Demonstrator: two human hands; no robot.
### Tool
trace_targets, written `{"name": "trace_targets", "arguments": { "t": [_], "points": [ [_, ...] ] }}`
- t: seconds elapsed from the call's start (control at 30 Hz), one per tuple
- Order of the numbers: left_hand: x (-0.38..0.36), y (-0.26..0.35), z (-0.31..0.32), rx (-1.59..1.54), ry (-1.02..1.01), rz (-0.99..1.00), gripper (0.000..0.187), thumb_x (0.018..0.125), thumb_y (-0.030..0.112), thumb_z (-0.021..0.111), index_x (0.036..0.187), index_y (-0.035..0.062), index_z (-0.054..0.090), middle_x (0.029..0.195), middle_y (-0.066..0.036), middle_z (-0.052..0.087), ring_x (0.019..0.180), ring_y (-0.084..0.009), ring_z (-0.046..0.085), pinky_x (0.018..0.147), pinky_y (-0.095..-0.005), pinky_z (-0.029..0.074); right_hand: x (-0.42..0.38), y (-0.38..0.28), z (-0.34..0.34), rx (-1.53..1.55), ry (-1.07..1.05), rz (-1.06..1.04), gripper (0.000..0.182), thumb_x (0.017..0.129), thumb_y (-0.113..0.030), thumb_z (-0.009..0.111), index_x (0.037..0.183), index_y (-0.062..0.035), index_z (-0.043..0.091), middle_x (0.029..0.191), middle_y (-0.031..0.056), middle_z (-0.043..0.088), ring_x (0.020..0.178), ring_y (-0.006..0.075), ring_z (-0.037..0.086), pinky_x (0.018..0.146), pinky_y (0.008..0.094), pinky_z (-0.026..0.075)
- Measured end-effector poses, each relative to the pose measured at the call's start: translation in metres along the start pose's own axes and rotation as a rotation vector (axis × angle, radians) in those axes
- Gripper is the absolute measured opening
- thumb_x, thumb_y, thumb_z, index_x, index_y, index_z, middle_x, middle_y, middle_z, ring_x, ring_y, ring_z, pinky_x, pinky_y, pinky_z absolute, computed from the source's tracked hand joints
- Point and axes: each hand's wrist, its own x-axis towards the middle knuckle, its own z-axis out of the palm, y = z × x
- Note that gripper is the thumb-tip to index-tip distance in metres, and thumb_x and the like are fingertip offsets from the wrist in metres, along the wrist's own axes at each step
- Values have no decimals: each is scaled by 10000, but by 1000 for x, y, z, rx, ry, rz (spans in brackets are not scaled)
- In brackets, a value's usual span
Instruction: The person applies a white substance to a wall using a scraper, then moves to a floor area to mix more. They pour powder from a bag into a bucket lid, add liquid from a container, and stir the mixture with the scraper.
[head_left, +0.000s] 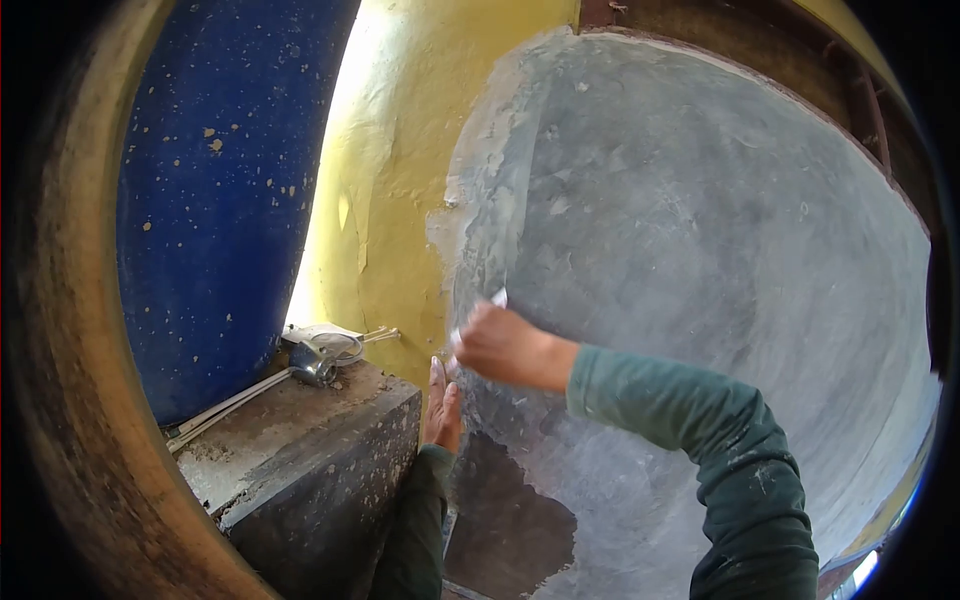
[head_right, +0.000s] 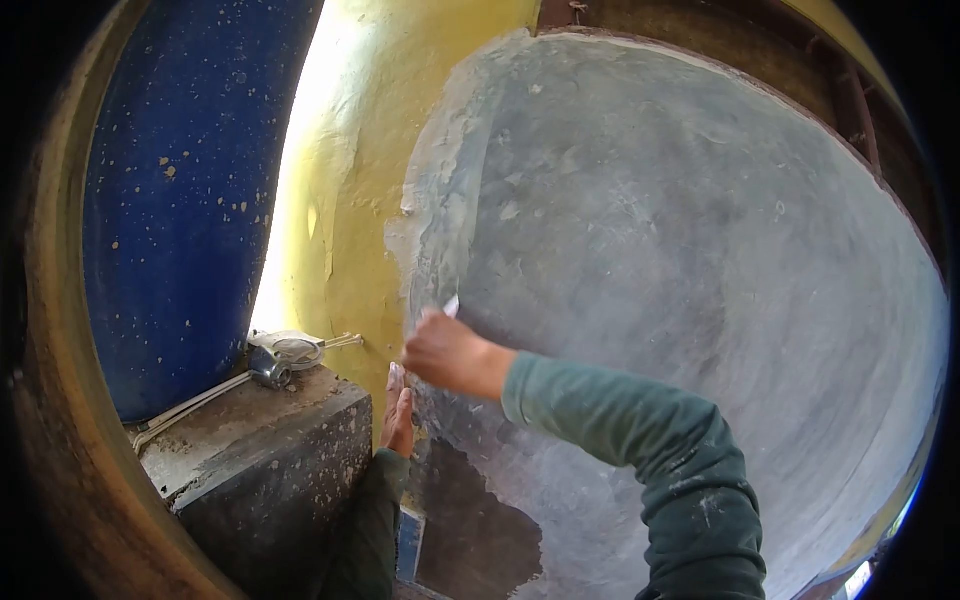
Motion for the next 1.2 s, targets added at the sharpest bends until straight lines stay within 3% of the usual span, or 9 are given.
{"name": "trace_targets", "arguments": {
  "t": [0.1,0.17,0.27,0.43,0.5,0.6,0.63,0.73,1.2],
  "points": [
    [2,-3,1,-22,24,1,699,994,414,374,1520,31,120,1588,-135,136,1467,-257,126,1159,-381,134,-1,14,-16,240,84,113,73,789,-98,597,788,-99,669,669,68,638,660,189,656,648,370,509],
    [2,-7,-3,-42,26,-23,695,993,429,368,1522,47,126,1591,-121,133,1467,-253,125,1155,-397,139,10,54,-7,88,273,241,94,823,-102,575,798,-97,666,715,70,649,692,198,651,653,369,509],
    [2,-12,-4,-59,30,-52,691,993,450,358,1526,71,135,1594,-99,128,1467,-246,124,1149,-421,146,16,69,-23,-99,147,373,113,841,-113,561,790,-96,660,747,70,654,715,195,643,641,361,502],
    [7,-17,-7,-108,51,-36,685,991,486,341,1531,110,150,1599,-63,121,1467,-235,122,1138,-462,158,-40,-67,30,40,136,63,103,697,-194,621,680,-94,638,687,39,609,651,189,598,546,331,424],
    [13,-17,-9,-123,66,-32,683,991,500,334,1534,126,156,1602,-48,117,1468,-231,122,1134,-478,163,-67,-110,32,127,70,-36,130,722,-210,611,655,-113,667,677,53,615,701,220,618,637,378,431],
    [18,-19,-5,-146,63,-48,680,990,521,324,1537,150,164,1605,-26,113,1468,-224,120,1127,-502,170,-65,-93,-2,304,42,59,124,736,-209,607,694,-112,670,709,68,626,727,236,627,673,403,444],
    [19,-22,-8,-158,55,-66,679,990,528,321,1538,158,167,1606,-19,111,1468,-222,120,1125,-510,173,-60,-75,-3,255,241,128,133,754,-213,601,748,-100,670,740,73,628,755,242,625,698,415,451],
    [5,-29,-2,-189,36,-126,677,989,550,311,1542,181,176,1610,3,106,1468,-216,119,1119,-535,180,-54,-40,-3,96,162,310,166,756,-212,616,801,-54,634,794,82,625,809,231,602,742,371,456],
    [-40,-49,28,167,175,98,545,1028,335,313,1458,3,351,1560,-170,229,1455,-268,177,1170,-386,168,-306,-306,3,492,-222,296,216,781,-262,598,829,-82,709,914,78,607,975,252,547,929,446,415]
  ]
}}
